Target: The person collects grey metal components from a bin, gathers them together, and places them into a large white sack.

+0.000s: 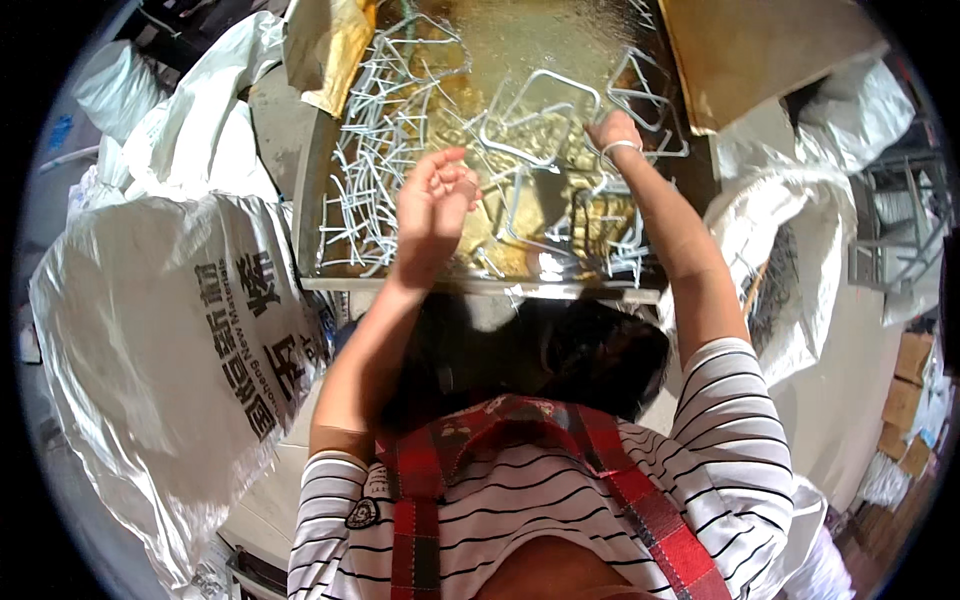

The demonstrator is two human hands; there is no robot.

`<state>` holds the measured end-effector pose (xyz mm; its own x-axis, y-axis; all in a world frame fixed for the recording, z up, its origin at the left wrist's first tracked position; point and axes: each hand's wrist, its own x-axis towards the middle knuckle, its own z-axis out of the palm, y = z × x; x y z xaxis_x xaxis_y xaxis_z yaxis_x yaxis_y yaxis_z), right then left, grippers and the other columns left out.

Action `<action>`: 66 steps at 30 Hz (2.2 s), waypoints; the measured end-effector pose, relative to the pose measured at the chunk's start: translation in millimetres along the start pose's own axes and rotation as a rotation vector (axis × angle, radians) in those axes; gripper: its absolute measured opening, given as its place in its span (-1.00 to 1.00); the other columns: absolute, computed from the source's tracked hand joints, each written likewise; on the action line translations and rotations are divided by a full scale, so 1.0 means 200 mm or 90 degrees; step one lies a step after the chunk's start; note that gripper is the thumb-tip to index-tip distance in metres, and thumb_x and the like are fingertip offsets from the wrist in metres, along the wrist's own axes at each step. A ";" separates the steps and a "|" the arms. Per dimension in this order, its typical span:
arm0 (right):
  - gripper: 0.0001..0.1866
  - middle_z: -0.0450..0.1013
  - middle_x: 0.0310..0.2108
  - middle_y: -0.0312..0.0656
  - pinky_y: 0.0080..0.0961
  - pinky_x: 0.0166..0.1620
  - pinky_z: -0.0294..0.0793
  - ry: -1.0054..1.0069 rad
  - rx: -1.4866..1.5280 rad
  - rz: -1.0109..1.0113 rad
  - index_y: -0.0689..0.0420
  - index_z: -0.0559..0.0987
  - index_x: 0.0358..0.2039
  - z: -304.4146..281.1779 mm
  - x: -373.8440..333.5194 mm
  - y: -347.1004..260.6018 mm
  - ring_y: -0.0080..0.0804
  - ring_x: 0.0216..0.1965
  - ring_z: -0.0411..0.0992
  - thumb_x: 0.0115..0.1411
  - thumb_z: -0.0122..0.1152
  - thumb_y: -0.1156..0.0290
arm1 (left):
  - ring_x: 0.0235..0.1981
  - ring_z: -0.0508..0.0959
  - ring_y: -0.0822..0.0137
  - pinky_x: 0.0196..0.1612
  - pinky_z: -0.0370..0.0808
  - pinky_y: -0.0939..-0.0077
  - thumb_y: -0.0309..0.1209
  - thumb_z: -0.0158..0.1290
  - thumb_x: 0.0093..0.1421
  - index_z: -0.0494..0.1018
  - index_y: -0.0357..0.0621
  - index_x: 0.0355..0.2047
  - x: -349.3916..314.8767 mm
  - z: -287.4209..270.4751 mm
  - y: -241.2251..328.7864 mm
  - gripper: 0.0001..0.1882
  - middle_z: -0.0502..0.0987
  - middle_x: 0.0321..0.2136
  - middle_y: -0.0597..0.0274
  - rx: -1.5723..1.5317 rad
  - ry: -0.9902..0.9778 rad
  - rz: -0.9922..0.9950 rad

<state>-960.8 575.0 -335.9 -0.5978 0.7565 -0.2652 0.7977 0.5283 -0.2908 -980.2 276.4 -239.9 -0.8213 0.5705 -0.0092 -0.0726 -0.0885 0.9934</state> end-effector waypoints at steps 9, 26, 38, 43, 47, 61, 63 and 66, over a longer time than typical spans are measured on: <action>-0.45 0.41 -0.15 -0.10 -0.35 -0.11 0.36 -0.112 -0.022 0.068 0.10 0.51 -0.23 0.36 0.19 -0.06 -0.19 -0.10 0.37 -0.14 0.11 -0.05 | -0.54 0.45 0.46 -0.51 0.43 0.63 -0.43 -0.03 0.02 0.29 -0.33 -0.19 0.24 -0.03 -0.28 -0.66 0.44 -0.54 0.20 0.021 0.038 -0.197; -0.79 0.43 -0.50 -0.16 -0.48 -0.33 0.46 -0.078 0.145 -0.476 0.06 0.46 -0.30 0.09 -0.43 -0.34 -0.39 -0.43 0.42 0.05 0.07 0.29 | -0.54 0.48 0.19 -0.48 0.56 0.37 -0.47 -0.15 0.16 0.24 -0.38 -0.36 0.46 -0.20 -0.43 -0.83 0.39 -0.51 -0.02 -0.306 0.230 -0.367; -0.81 0.26 -0.21 -0.23 -0.44 -0.20 0.24 0.032 -0.616 -0.374 0.05 0.53 -0.42 0.21 0.41 0.73 -0.34 -0.12 0.19 -0.03 0.00 0.32 | -0.69 0.22 0.50 -0.62 0.20 0.61 -0.11 -0.33 0.25 0.32 -0.35 -0.27 0.41 -0.23 -0.24 -0.53 0.25 -0.64 0.34 -0.210 0.195 -0.224; -0.65 0.40 -0.42 -0.11 -0.34 -0.31 0.32 -0.146 -0.312 -0.444 0.23 0.51 -0.43 -0.04 0.34 0.32 -0.18 -0.32 0.36 -0.07 0.21 0.16 | -0.53 0.43 0.50 -0.43 0.42 0.65 -0.35 -0.15 0.20 0.33 -0.33 -0.22 0.42 -0.23 -0.31 -0.73 0.45 -0.43 0.23 -0.125 0.094 -0.245; -0.45 0.44 -0.54 0.02 -0.38 -0.37 0.36 -0.161 0.033 -0.317 0.38 0.49 -0.38 -0.15 0.32 0.14 -0.30 -0.50 0.42 -0.01 0.15 0.01 | -0.45 0.43 0.51 -0.36 0.40 0.68 -0.35 -0.06 0.14 0.33 -0.33 -0.23 0.44 -0.16 -0.38 -0.72 0.45 -0.40 0.24 -0.003 -0.018 -0.213; -0.60 0.47 -0.39 -0.08 -0.40 -0.32 0.45 -0.063 -0.067 -0.518 0.20 0.50 -0.28 -0.16 -0.08 -0.38 -0.28 -0.42 0.45 0.03 0.11 0.11 | -0.58 0.53 0.28 -0.55 0.56 0.53 -0.56 0.05 0.01 0.37 -0.34 -0.41 0.41 -0.11 -0.28 -0.87 0.47 -0.57 0.03 -0.364 0.143 -0.231; -0.64 0.47 -0.40 -0.04 -0.33 -0.23 0.41 -0.117 -0.254 -0.439 0.14 0.54 -0.36 0.02 0.07 -0.20 -0.15 -0.33 0.45 0.02 0.09 0.10 | -0.56 0.53 0.31 -0.57 0.53 0.51 -0.60 0.08 -0.03 0.39 -0.34 -0.44 0.41 -0.15 -0.28 -0.88 0.48 -0.56 0.08 -0.267 0.190 -0.216; -0.72 0.45 -0.33 -0.03 -0.31 -0.21 0.40 -0.042 -0.348 -0.546 0.07 0.50 -0.32 0.42 0.14 0.23 -0.14 -0.25 0.42 0.02 0.07 0.17 | -0.52 0.54 0.33 -0.48 0.53 0.51 -0.53 0.08 0.00 0.39 -0.30 -0.34 0.42 -0.17 -0.26 -0.81 0.50 -0.51 0.13 -0.230 0.164 -0.214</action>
<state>-948.5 588.0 -433.6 -0.9753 0.0267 -0.2192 0.0165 0.9987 0.0483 -1064.9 301.5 -297.1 -0.8278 0.4012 -0.3922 -0.5070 -0.2357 0.8291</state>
